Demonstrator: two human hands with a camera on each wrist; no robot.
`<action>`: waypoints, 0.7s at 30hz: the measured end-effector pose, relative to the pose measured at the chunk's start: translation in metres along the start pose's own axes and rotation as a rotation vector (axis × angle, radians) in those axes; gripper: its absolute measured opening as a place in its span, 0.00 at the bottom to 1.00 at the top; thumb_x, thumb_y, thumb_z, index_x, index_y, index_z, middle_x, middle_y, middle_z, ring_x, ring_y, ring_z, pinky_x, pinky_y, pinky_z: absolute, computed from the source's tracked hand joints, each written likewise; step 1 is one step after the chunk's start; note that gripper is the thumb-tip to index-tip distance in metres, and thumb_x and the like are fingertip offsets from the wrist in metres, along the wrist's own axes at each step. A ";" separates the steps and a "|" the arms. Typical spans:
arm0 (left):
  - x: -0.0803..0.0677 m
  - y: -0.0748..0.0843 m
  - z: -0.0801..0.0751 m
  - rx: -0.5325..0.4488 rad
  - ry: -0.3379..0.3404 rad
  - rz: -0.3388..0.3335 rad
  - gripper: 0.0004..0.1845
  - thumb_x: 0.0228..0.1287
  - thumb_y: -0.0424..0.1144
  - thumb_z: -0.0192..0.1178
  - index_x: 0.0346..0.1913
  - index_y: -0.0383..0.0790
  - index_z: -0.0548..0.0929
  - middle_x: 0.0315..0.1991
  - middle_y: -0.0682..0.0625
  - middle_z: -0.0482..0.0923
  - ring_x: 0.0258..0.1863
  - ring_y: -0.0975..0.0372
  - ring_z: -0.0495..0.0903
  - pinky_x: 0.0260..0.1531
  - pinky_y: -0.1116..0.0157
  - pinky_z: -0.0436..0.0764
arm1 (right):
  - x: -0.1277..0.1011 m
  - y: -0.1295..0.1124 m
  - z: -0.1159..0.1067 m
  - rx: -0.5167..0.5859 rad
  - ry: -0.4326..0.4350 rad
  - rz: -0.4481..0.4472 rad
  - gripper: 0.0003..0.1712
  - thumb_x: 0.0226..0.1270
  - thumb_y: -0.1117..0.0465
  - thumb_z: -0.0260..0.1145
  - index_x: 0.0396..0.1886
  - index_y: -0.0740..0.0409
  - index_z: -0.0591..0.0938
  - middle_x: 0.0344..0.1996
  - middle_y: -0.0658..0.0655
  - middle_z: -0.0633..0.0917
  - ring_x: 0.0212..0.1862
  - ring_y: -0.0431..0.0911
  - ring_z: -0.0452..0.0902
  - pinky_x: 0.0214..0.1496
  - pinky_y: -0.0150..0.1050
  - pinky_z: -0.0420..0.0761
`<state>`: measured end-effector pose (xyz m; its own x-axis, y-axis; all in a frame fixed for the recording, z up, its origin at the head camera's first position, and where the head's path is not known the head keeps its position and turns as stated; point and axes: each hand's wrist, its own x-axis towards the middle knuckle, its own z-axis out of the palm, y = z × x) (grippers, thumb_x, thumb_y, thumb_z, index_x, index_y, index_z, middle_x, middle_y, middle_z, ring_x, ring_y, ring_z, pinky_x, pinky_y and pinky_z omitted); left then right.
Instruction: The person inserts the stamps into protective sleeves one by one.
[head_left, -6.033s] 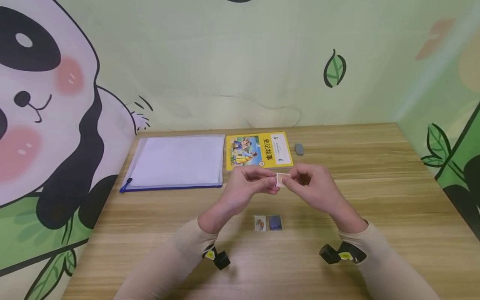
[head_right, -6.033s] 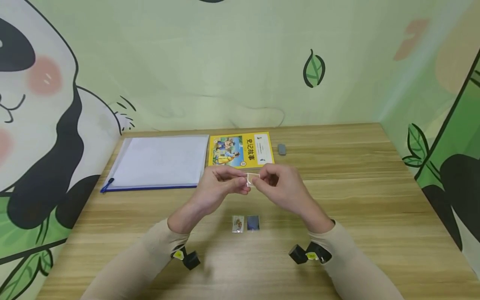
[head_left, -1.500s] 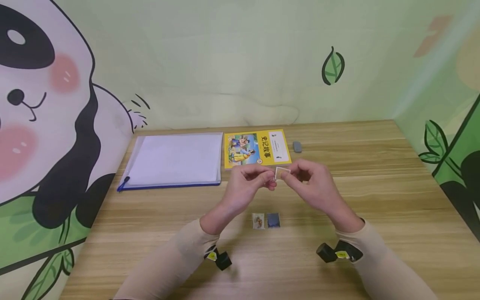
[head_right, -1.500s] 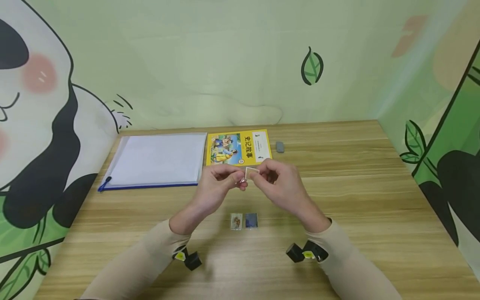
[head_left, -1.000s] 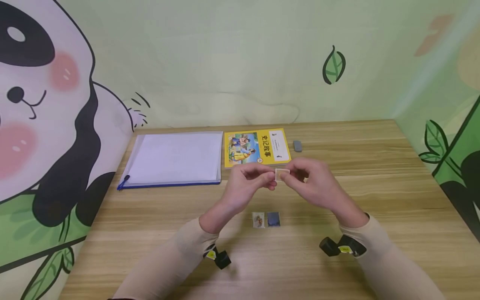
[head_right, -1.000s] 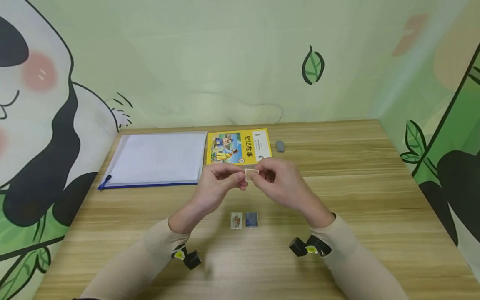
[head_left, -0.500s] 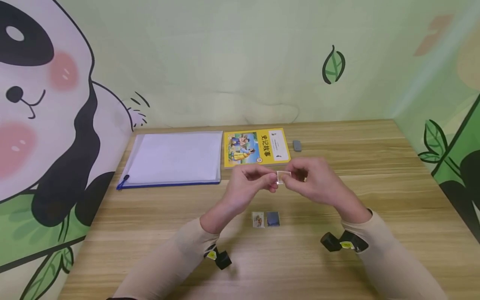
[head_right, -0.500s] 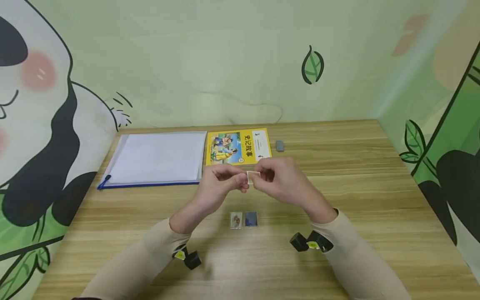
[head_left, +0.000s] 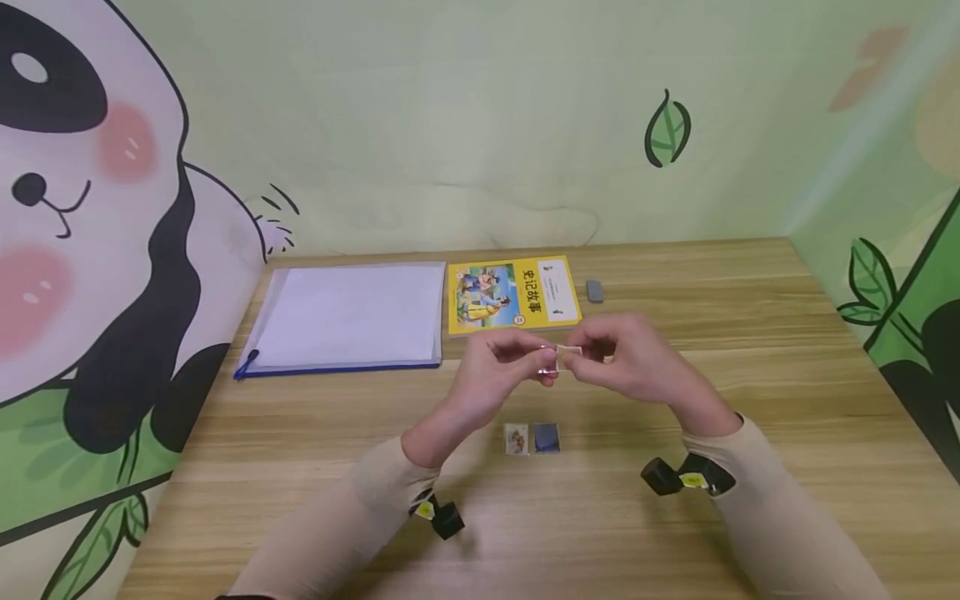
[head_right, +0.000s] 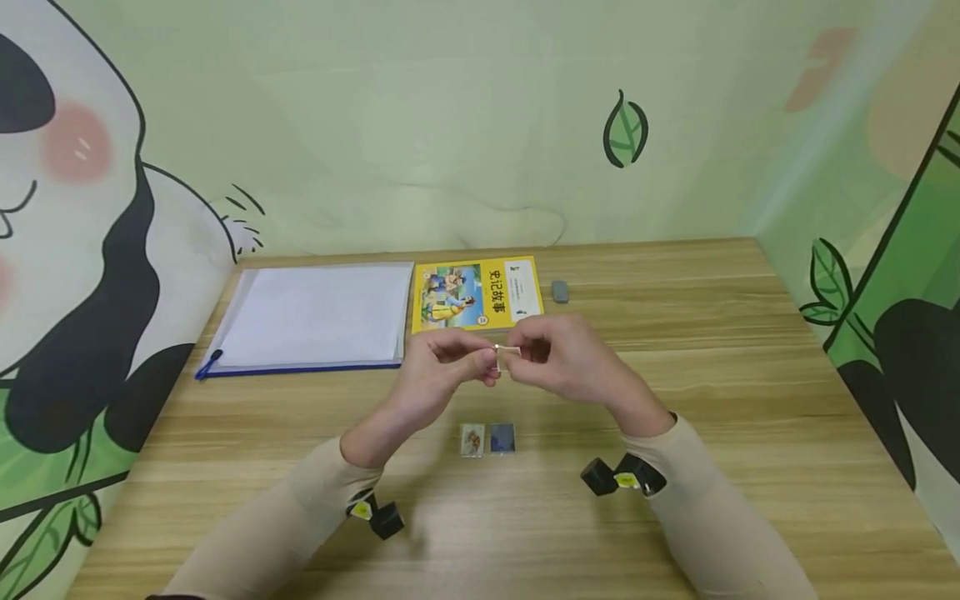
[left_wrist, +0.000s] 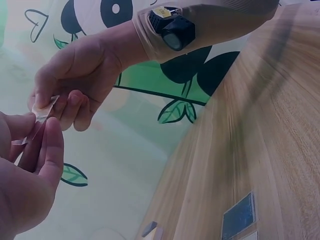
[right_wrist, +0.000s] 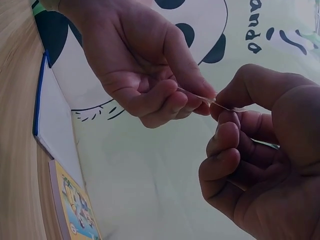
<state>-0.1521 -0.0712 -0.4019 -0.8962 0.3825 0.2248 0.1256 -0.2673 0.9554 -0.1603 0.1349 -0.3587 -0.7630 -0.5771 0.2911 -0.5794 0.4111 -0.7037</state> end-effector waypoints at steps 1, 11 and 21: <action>0.000 0.000 0.000 0.003 0.001 -0.003 0.09 0.64 0.24 0.60 0.43 0.18 0.79 0.33 0.52 0.87 0.29 0.62 0.85 0.38 0.61 0.88 | 0.000 0.001 0.000 0.013 -0.011 -0.002 0.08 0.58 0.68 0.68 0.24 0.51 0.82 0.18 0.45 0.75 0.22 0.39 0.69 0.22 0.29 0.71; 0.000 0.001 -0.001 -0.033 0.012 -0.035 0.10 0.65 0.25 0.59 0.44 0.17 0.79 0.32 0.50 0.86 0.30 0.62 0.85 0.39 0.61 0.88 | -0.002 0.005 0.004 0.111 0.043 0.011 0.03 0.60 0.68 0.67 0.30 0.58 0.86 0.23 0.48 0.80 0.25 0.39 0.72 0.23 0.29 0.74; 0.001 0.002 -0.003 0.009 0.006 -0.017 0.10 0.66 0.27 0.60 0.44 0.19 0.80 0.31 0.50 0.85 0.30 0.62 0.84 0.39 0.62 0.88 | -0.001 0.002 0.006 0.099 0.072 0.097 0.03 0.61 0.68 0.68 0.33 0.58 0.87 0.20 0.50 0.78 0.22 0.40 0.69 0.21 0.29 0.70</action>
<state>-0.1538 -0.0745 -0.4005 -0.9007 0.3821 0.2070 0.1138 -0.2524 0.9609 -0.1585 0.1320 -0.3645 -0.8345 -0.4848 0.2620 -0.4739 0.3889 -0.7900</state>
